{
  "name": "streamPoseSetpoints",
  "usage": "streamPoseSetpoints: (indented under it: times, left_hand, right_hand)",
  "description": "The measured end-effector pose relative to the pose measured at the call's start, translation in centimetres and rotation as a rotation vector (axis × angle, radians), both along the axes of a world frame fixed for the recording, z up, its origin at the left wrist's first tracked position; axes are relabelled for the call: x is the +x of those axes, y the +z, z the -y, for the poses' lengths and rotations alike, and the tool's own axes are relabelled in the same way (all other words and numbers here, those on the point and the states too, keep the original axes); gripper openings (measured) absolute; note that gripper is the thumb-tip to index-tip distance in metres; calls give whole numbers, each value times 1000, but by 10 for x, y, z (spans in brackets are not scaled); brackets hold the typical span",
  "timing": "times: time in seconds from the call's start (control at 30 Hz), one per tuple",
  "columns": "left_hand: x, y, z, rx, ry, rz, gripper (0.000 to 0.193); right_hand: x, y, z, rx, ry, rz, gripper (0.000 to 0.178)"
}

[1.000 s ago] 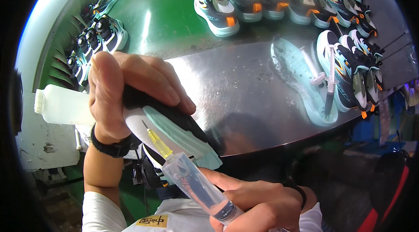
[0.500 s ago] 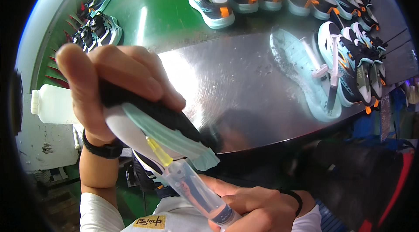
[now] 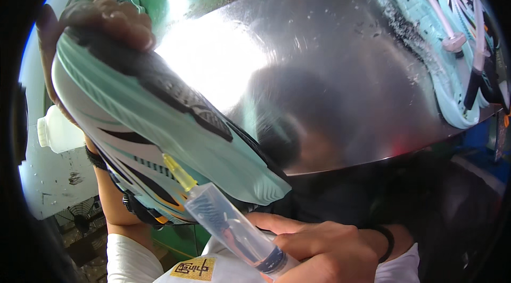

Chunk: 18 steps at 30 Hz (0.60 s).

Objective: Use a syringe to apply adhesive to the edges of shoe soles on a manufacturing line.

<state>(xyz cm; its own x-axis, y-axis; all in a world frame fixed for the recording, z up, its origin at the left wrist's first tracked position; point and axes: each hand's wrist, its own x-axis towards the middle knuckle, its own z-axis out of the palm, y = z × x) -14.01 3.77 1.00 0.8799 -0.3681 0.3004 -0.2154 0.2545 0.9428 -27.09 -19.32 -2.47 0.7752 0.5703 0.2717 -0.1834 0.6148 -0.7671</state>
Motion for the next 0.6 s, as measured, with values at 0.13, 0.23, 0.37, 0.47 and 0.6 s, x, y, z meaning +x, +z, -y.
streamPoseSetpoints:
  times: [0.13,0.23,0.37,0.47,0.6]
  left_hand:
    - [4,-8,-5,-3,27,-15,50]
    - [8,-11,-7,-2,50,-21,48]
    - [6,-12,-13,32,105,-22,46]
    - [0,-13,-20,69,185,-15,44]
    - [-23,-14,-32,147,301,-32,42]
  right_hand:
    - [1,-7,5,-7,20,-16,26]
    - [-2,-14,7,28,44,-33,26]
    - [-16,-27,7,83,61,-115,29]
    - [-27,-35,14,101,86,-176,30]
    - [-39,-47,26,118,123,-215,30]
